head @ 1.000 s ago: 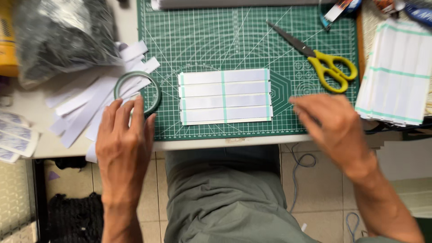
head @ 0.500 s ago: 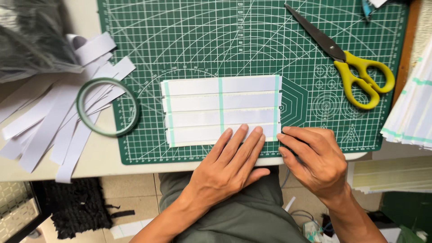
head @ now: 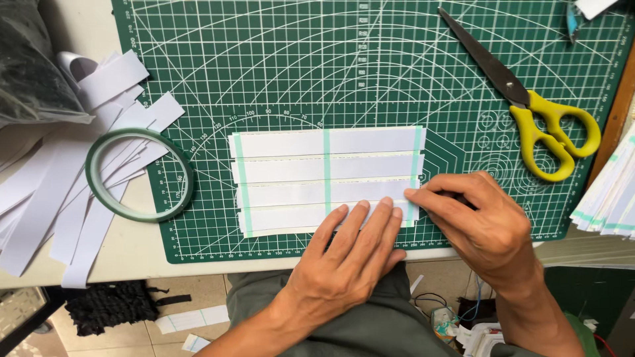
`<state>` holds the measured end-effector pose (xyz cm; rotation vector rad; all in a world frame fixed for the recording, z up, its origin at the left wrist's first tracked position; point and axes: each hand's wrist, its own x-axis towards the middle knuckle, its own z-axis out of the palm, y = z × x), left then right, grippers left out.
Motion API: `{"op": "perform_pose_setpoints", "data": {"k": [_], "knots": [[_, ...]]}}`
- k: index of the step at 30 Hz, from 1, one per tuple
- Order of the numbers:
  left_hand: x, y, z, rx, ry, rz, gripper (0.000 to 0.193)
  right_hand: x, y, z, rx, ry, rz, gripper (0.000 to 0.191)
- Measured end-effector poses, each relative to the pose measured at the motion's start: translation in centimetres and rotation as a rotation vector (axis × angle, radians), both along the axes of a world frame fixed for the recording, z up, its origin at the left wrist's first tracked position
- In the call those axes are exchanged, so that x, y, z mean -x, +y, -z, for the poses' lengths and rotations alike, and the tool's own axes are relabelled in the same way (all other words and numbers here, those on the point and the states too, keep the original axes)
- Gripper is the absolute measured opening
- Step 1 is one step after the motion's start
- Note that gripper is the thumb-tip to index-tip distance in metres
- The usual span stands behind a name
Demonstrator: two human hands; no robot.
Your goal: The person aligns printed paper strips on a cutting mat, stacks them into a neat pile, and secures the stack by wrapping green tape around it, cutting the tape with scissors. They then press the taped bundle flat on the mat.
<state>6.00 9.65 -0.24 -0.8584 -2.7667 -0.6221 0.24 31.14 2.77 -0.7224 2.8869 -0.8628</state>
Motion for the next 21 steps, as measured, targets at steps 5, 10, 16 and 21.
{"op": "perform_pose_setpoints", "data": {"k": [5,10,16,21], "knots": [[0.4,0.0,0.5,-0.022,0.042,0.005,0.042,-0.4,0.3,-0.1,0.006,-0.053,0.027,0.026],[0.4,-0.3,0.7,-0.018,0.071,0.015,0.041,-1.3,0.2,-0.1,-0.016,-0.034,0.054,0.024],[0.3,-0.1,0.9,-0.007,0.077,0.011,0.041,-1.7,0.6,0.5,0.01,-0.032,0.074,0.022],[0.1,0.2,1.1,0.024,0.089,-0.002,0.043,-2.0,0.9,0.9,0.018,-0.054,0.079,0.022]]}}
